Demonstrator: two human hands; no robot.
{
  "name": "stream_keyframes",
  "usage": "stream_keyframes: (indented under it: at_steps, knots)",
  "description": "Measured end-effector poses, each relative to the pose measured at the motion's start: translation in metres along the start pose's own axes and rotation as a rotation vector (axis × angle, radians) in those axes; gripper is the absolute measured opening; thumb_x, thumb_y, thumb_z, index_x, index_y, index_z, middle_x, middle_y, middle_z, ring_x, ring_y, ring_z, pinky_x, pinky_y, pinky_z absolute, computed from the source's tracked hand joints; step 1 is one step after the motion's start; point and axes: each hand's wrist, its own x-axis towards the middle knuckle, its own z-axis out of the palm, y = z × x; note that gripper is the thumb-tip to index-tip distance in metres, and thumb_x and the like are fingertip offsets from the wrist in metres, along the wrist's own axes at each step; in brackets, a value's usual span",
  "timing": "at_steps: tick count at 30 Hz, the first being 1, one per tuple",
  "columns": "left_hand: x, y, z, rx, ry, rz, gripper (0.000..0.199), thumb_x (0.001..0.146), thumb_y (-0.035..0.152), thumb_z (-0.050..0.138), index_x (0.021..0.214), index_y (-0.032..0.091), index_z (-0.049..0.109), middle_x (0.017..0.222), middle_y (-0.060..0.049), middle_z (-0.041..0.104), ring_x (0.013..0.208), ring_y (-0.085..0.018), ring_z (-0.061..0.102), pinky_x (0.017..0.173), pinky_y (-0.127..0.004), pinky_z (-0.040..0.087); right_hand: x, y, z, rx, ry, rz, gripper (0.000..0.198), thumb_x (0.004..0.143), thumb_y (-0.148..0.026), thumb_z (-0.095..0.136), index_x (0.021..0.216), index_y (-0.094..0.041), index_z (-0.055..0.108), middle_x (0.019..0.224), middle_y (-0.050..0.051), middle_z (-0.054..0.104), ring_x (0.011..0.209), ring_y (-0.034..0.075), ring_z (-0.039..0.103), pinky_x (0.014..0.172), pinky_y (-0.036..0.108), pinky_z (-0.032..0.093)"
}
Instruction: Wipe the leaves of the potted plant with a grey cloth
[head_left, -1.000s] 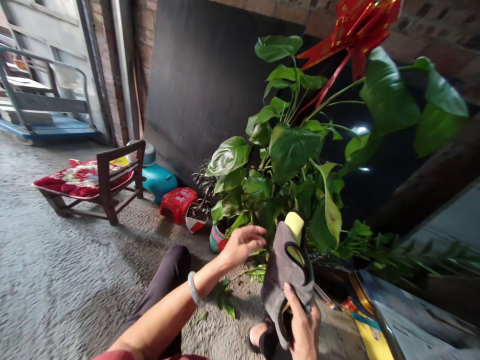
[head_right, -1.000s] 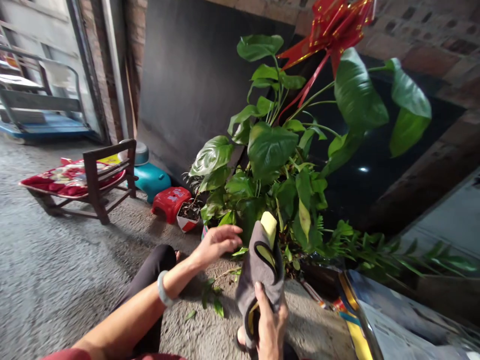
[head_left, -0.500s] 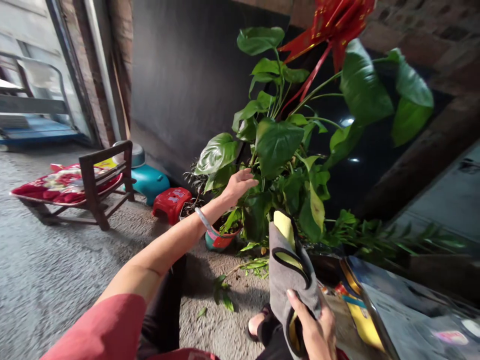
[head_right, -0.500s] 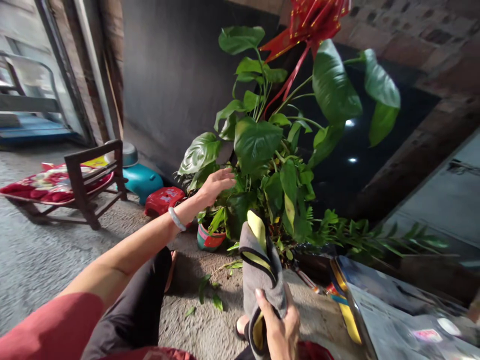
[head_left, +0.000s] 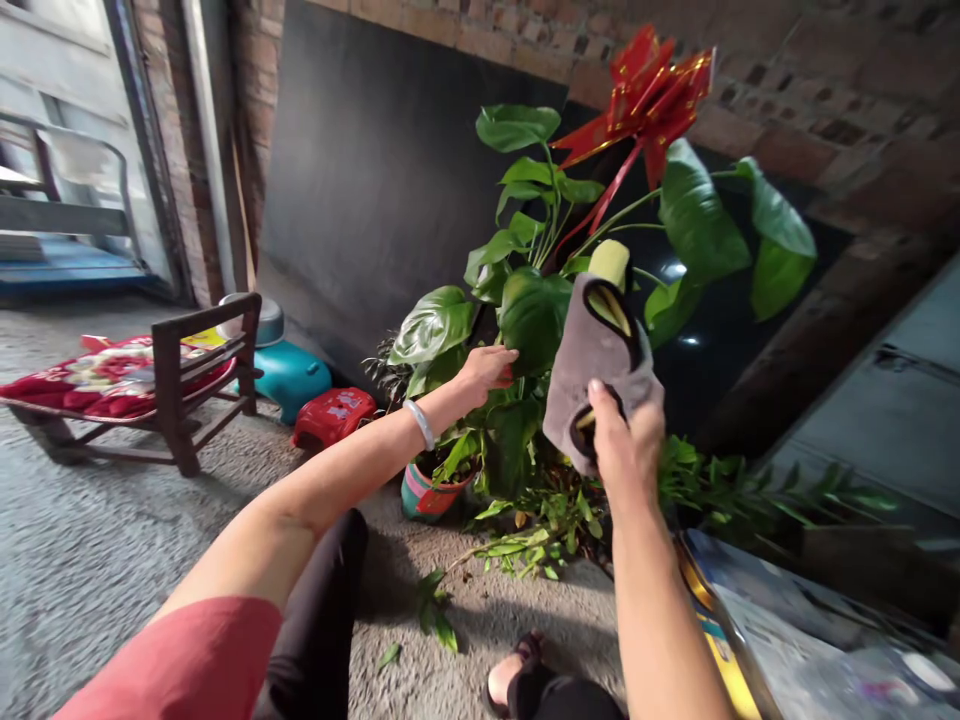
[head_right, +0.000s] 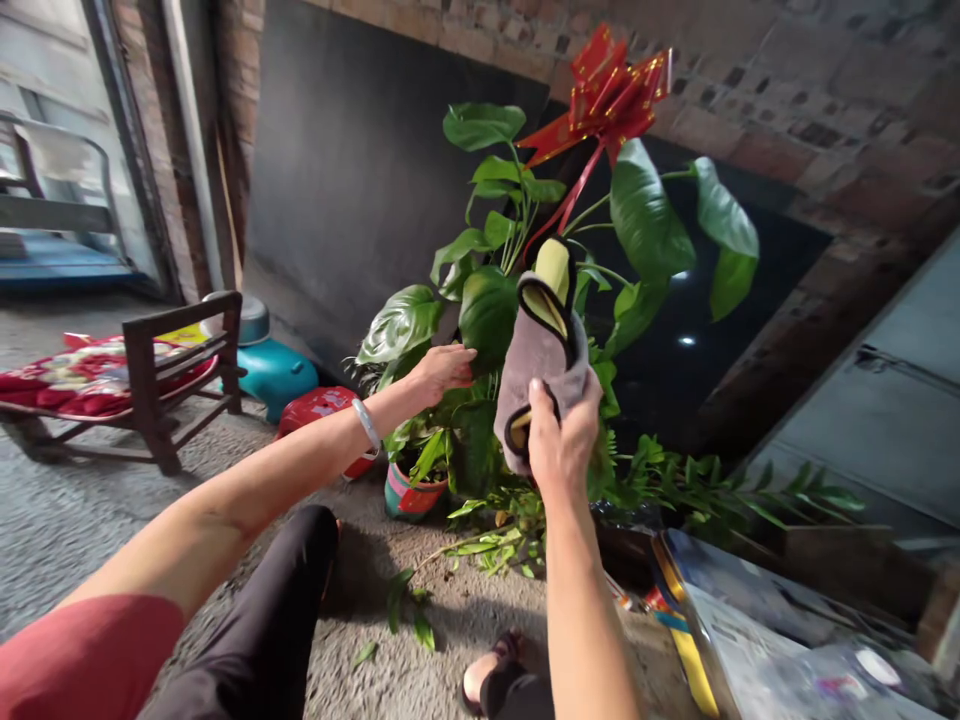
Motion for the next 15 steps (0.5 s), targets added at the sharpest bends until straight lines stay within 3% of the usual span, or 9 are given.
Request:
stream_keyframes:
  at_steps: [3,6,9,12,13,15]
  knots:
    - [-0.001,-0.003,-0.009,-0.018,-0.016,-0.005,0.032,0.087,0.019,0.077,0.063,0.019,0.054,0.055,0.003,0.054,0.055,-0.011,0.054,0.065,-0.026,0.054,0.006,-0.010,0.009,-0.121,-0.207,-0.064,0.059,0.077,-0.047,0.074,0.128,-0.017,0.068,0.121,0.020,0.077,0.115,0.039,0.071,0.104,0.055,0.053]
    - [-0.002,-0.005,-0.015,-0.051,-0.040,0.017,0.020,0.088,0.018,0.076,0.072,0.016,0.063,0.066,0.000,0.065,0.063,-0.012,0.060,0.072,-0.029,0.056,-0.004,-0.026,-0.003,-0.039,-0.432,-0.121,0.049,0.084,-0.048,0.070,0.124,-0.021,0.072,0.117,0.013,0.080,0.110,0.032,0.072,0.102,0.048,0.055]
    - [-0.003,-0.007,-0.017,-0.046,-0.060,0.016,0.018,0.089,0.017,0.075,0.075,0.015,0.064,0.068,-0.001,0.066,0.065,-0.013,0.061,0.080,-0.035,0.058,0.004,-0.039,-0.011,0.008,-0.274,-0.207,0.043,0.086,-0.047,0.068,0.120,-0.020,0.072,0.115,0.010,0.080,0.107,0.029,0.072,0.101,0.045,0.055]
    - [-0.005,-0.006,-0.014,-0.028,-0.063,-0.027,0.027,0.087,0.021,0.079,0.070,0.018,0.058,0.065,0.000,0.064,0.063,-0.015,0.062,0.079,-0.037,0.060,0.021,-0.036,0.000,-0.111,-0.057,-0.264,0.052,0.082,-0.043,0.069,0.127,-0.017,0.068,0.123,0.017,0.077,0.113,0.035,0.070,0.104,0.052,0.053]
    - [-0.006,-0.006,-0.012,-0.023,-0.068,-0.031,0.029,0.086,0.021,0.079,0.068,0.018,0.057,0.063,0.001,0.062,0.062,-0.014,0.062,0.079,-0.036,0.060,0.022,-0.032,0.005,-0.169,-0.050,-0.268,0.055,0.081,-0.041,0.069,0.129,-0.017,0.067,0.125,0.019,0.076,0.114,0.037,0.070,0.104,0.054,0.053]
    - [-0.006,-0.007,-0.012,-0.032,-0.067,-0.019,0.029,0.087,0.018,0.076,0.066,0.018,0.056,0.060,0.003,0.059,0.060,-0.013,0.060,0.079,-0.034,0.060,0.014,-0.022,0.011,-0.261,-0.182,-0.285,0.053,0.079,-0.038,0.069,0.128,-0.017,0.068,0.121,0.020,0.077,0.108,0.038,0.071,0.100,0.056,0.054]
